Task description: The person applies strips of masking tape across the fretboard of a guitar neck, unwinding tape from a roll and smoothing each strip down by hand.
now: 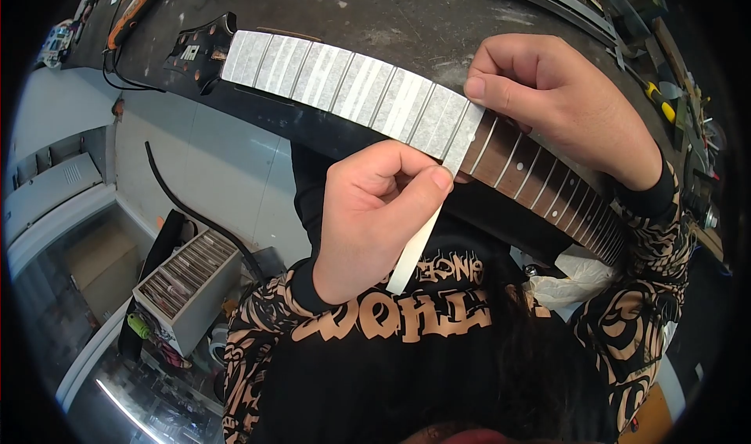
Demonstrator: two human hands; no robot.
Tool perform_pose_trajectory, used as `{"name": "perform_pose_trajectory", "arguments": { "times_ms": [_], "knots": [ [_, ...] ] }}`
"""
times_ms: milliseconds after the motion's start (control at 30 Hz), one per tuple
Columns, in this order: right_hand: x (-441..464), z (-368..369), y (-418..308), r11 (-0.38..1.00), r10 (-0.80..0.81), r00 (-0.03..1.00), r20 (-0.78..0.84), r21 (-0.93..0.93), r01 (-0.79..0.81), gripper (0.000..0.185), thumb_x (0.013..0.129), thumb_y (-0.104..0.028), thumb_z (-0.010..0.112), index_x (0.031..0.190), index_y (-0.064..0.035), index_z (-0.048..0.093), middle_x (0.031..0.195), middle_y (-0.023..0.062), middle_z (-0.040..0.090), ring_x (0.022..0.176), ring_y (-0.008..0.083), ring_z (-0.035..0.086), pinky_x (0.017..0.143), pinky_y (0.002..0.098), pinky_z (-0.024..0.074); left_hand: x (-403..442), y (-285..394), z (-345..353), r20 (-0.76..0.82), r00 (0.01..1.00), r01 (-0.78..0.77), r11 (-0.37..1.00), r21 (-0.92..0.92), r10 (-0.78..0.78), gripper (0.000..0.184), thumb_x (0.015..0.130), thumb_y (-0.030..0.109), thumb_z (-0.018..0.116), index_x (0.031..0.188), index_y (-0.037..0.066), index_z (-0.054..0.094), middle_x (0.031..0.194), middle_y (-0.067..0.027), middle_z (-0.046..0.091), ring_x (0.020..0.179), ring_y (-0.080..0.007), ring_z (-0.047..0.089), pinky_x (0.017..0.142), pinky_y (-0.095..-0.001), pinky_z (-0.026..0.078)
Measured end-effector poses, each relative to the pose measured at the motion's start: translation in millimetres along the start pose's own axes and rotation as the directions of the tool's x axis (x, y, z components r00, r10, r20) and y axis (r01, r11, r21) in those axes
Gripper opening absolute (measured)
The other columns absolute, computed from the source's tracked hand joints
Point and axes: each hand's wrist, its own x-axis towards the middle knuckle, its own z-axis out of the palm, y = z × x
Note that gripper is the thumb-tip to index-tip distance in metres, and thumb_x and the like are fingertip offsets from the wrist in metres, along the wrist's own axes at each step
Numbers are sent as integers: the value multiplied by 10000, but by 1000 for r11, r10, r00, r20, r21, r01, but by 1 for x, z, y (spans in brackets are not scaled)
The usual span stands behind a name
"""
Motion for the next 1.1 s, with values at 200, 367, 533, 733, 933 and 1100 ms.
{"name": "perform_pose_trajectory", "arguments": {
  "times_ms": [200, 367, 533, 733, 933, 1100],
  "knots": [
    [0, 0, 0, 1000, 7, 1000, -6, -26, -7, 326, 1172, -328, 731, 1057, -23, 732, 868, -55, 658, 810, 36, 561, 725, 268, 454, 0, 1, 1, 1, 1000, 4, 1000, 3, -4, 138, 1140, 71, 714, 1116, -60, 747, 935, -99, 805, 770, -71, 708, 675, -244, 563],
    [-1, 2, 1, 1000, 19, 1000, -7, 22, -19, 306, 1174, -305, 724, 1055, -23, 727, 877, -60, 657, 813, 26, 552, 719, 260, 440, 0, 0, 0, 7, 1000, -15, 1000, 4, 15, 138, 1140, 72, 711, 1105, -57, 745, 927, -90, 799, 760, -67, 697, 664, -244, 553],
    [-1, 2, 1, 999, 16, 1000, -3, 40, -16, 304, 1173, -300, 724, 1052, -22, 723, 878, -64, 648, 813, 23, 542, 716, 260, 433, 1, 2, 1, 6, 1000, -1, 1000, -8, 1, 139, 1141, 69, 707, 1090, -55, 744, 916, -83, 793, 751, -64, 690, 657, -244, 545],
    [0, 0, 3, 1000, 4, 1000, 12, -2, -4, 320, 1182, -317, 718, 1066, -19, 728, 887, -66, 652, 826, 21, 543, 725, 258, 441, 3, -6, -4, 1, 999, -38, 999, 22, 38, 132, 1138, 67, 717, 1091, -55, 742, 908, -78, 790, 741, -60, 684, 648, -245, 541],
    [-1, 4, 12, 997, -52, 999, 14, 60, 51, 357, 1194, -362, 699, 1120, -20, 769, 922, -42, 701, 859, 39, 594, 771, 273, 496, 11, -25, -5, -13, 980, -195, 978, 75, 196, 133, 1125, 75, 767, 1107, -56, 772, 978, -54, 792, 843, -57, 690, 738, -242, 551],
    [-5, 20, 24, 974, -105, 985, -139, 185, 130, 337, 1168, -330, 727, 1160, -2, 805, 928, 26, 761, 882, 96, 681, 808, 333, 562, 25, -48, -10, 12, 930, -365, 921, 137, 367, 151, 1117, 101, 792, 1146, -47, 797, 1051, -63, 800, 932, -99, 710, 838, -283, 570]
  ]
}}
